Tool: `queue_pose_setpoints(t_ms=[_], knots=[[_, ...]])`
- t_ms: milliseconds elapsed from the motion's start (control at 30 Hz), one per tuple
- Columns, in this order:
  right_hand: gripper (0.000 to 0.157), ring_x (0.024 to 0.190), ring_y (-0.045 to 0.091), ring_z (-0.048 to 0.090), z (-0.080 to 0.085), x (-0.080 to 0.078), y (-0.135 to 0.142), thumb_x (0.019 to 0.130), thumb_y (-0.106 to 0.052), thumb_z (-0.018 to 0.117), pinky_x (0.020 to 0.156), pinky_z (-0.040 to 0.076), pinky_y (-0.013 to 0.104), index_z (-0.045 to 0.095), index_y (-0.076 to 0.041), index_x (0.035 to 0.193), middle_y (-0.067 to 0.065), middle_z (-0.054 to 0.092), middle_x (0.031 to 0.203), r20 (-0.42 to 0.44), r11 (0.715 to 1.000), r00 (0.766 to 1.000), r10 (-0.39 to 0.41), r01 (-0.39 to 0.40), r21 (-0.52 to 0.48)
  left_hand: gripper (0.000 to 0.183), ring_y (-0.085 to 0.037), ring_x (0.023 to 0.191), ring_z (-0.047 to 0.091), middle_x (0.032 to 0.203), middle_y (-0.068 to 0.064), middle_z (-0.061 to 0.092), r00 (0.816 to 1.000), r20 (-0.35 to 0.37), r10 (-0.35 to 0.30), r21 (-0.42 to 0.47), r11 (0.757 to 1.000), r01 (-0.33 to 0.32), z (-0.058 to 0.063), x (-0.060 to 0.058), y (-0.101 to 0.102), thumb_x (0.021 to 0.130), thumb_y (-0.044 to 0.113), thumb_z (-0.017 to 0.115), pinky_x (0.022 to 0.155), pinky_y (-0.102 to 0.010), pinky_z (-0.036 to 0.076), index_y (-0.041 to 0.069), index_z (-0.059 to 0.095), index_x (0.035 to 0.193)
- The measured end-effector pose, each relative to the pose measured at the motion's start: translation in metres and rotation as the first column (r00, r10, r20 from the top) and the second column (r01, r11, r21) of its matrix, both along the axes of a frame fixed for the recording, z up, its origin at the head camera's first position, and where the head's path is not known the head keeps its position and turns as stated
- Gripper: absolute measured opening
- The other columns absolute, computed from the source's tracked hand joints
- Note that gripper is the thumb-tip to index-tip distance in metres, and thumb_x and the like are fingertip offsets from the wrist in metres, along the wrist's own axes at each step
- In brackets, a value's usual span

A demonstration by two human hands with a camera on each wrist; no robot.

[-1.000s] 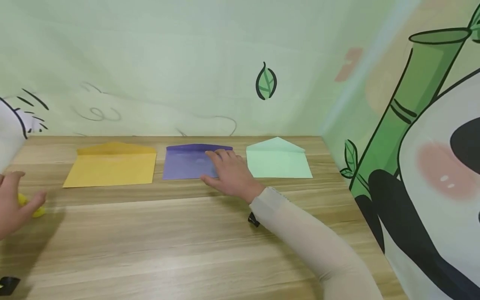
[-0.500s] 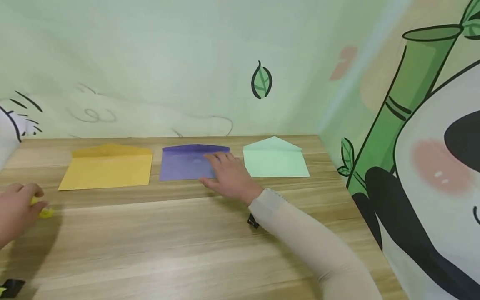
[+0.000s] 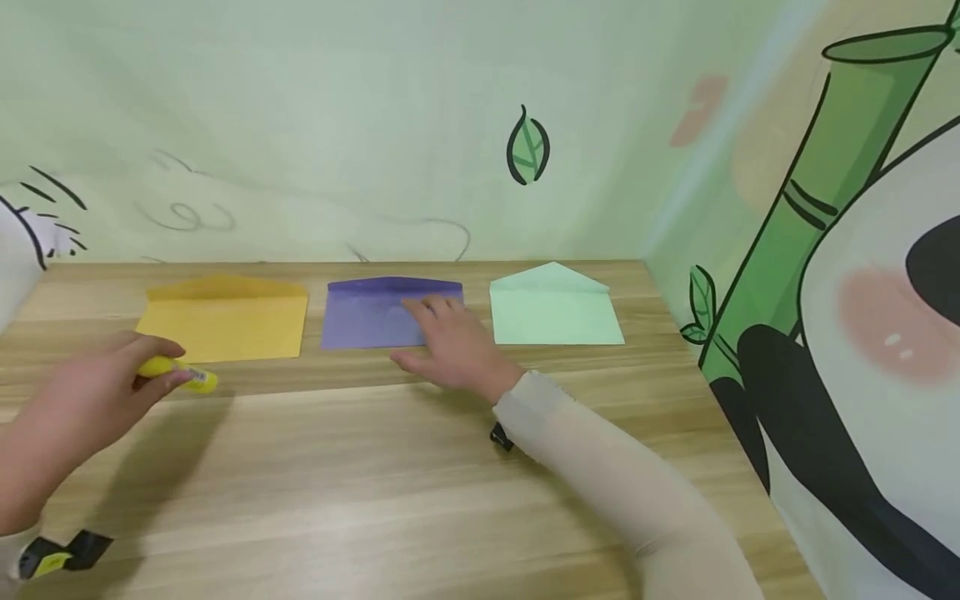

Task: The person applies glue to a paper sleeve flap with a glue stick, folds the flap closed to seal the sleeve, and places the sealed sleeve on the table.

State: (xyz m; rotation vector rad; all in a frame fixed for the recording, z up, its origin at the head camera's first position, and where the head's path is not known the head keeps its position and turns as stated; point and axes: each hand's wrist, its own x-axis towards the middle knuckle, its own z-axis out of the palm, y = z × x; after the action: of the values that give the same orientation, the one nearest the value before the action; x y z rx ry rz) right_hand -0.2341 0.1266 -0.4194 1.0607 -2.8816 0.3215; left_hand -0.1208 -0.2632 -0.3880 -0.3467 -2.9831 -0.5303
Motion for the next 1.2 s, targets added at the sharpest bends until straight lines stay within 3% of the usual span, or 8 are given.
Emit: queue_pose_setpoints(t_ms=[267, 467, 567, 733, 933, 1033, 1200], knots=[[0.070, 0.132, 0.030, 0.049, -0.002, 0.008, -0.007, 0.096, -0.055, 0.056, 0.112, 0.037, 0.046, 0.043, -0.012, 0.149, 0.011, 0.054, 0.141, 0.000, 0.999, 0.999, 0.035, -0.035, -0.014, 0.037, -0.027, 0.085, 0.070, 0.114, -0.018, 0.065, 0.998, -0.029, -0.056, 0.082, 0.995, 0.058, 0.002, 0.000, 0.029, 0.090, 0.020, 0.076, 0.070, -0.047, 0.055, 0.002, 0.065, 0.119], [0.065, 0.138, 0.027, 0.046, 0.006, 0.020, -0.017, 0.101, -0.050, 0.052, 0.114, 0.037, 0.041, 0.037, -0.013, 0.153, 0.009, 0.047, 0.150, 0.117, 0.993, 0.988, 0.102, -0.094, -0.073, 0.044, -0.025, 0.087, 0.072, 0.115, -0.014, 0.067, 0.985, -0.093, -0.143, 0.130, 0.979, 0.154, 0.000, 0.000, 0.052, 0.088, 0.020, 0.078, 0.071, -0.043, 0.058, 0.005, 0.062, 0.126], [0.064, 0.140, 0.025, 0.044, 0.007, 0.029, -0.023, 0.102, -0.049, 0.050, 0.116, 0.035, 0.040, 0.037, -0.013, 0.153, 0.009, 0.046, 0.151, 0.153, 0.988, 0.978, 0.143, -0.131, -0.087, 0.047, -0.024, 0.089, 0.073, 0.117, -0.012, 0.067, 0.973, -0.128, -0.190, 0.136, 0.969, 0.207, 0.002, 0.000, 0.063, 0.088, 0.020, 0.078, 0.072, -0.043, 0.058, 0.007, 0.060, 0.129], [0.066, 0.133, 0.021, 0.050, 0.008, 0.045, -0.035, 0.102, -0.055, 0.047, 0.112, 0.039, 0.037, 0.040, -0.012, 0.151, 0.005, 0.053, 0.144, 0.144, 0.975, 0.967, 0.211, -0.198, -0.101, 0.049, -0.020, 0.091, 0.072, 0.116, -0.006, 0.069, 0.944, -0.226, -0.241, 0.144, 0.950, 0.278, 0.003, 0.001, 0.077, 0.083, 0.017, 0.082, 0.074, -0.042, 0.058, 0.010, 0.062, 0.128], [0.063, 0.134, 0.017, 0.050, 0.011, 0.058, -0.044, 0.100, -0.050, 0.054, 0.111, 0.041, 0.035, 0.044, -0.012, 0.149, 0.000, 0.054, 0.145, 0.160, 0.951, 0.944, 0.289, -0.265, -0.160, 0.054, -0.024, 0.099, 0.071, 0.116, -0.006, 0.071, 0.901, -0.312, -0.302, 0.171, 0.915, 0.366, 0.004, 0.003, 0.092, 0.078, 0.016, 0.086, 0.077, -0.042, 0.058, 0.009, 0.063, 0.127], [0.056, 0.126, 0.011, 0.053, 0.011, 0.062, -0.047, 0.100, -0.044, 0.059, 0.107, 0.042, 0.030, 0.049, -0.013, 0.145, -0.004, 0.058, 0.136, 0.154, 0.933, 0.931, 0.332, -0.299, -0.202, 0.055, -0.026, 0.102, 0.071, 0.117, -0.007, 0.071, 0.886, -0.327, -0.328, 0.173, 0.901, 0.397, 0.004, 0.003, 0.098, 0.077, 0.016, 0.086, 0.079, -0.043, 0.058, 0.008, 0.063, 0.126], [0.046, 0.097, 0.004, 0.056, 0.013, 0.065, -0.046, 0.101, -0.044, 0.056, 0.089, 0.046, 0.021, 0.055, -0.014, 0.136, -0.011, 0.060, 0.110, 0.161, 0.914, 0.914, 0.373, -0.332, -0.233, 0.052, -0.023, 0.095, 0.073, 0.117, -0.006, 0.073, 0.883, -0.312, -0.351, 0.198, 0.885, 0.422, 0.003, 0.004, 0.105, 0.077, 0.015, 0.086, 0.077, -0.041, 0.059, 0.011, 0.064, 0.124]])
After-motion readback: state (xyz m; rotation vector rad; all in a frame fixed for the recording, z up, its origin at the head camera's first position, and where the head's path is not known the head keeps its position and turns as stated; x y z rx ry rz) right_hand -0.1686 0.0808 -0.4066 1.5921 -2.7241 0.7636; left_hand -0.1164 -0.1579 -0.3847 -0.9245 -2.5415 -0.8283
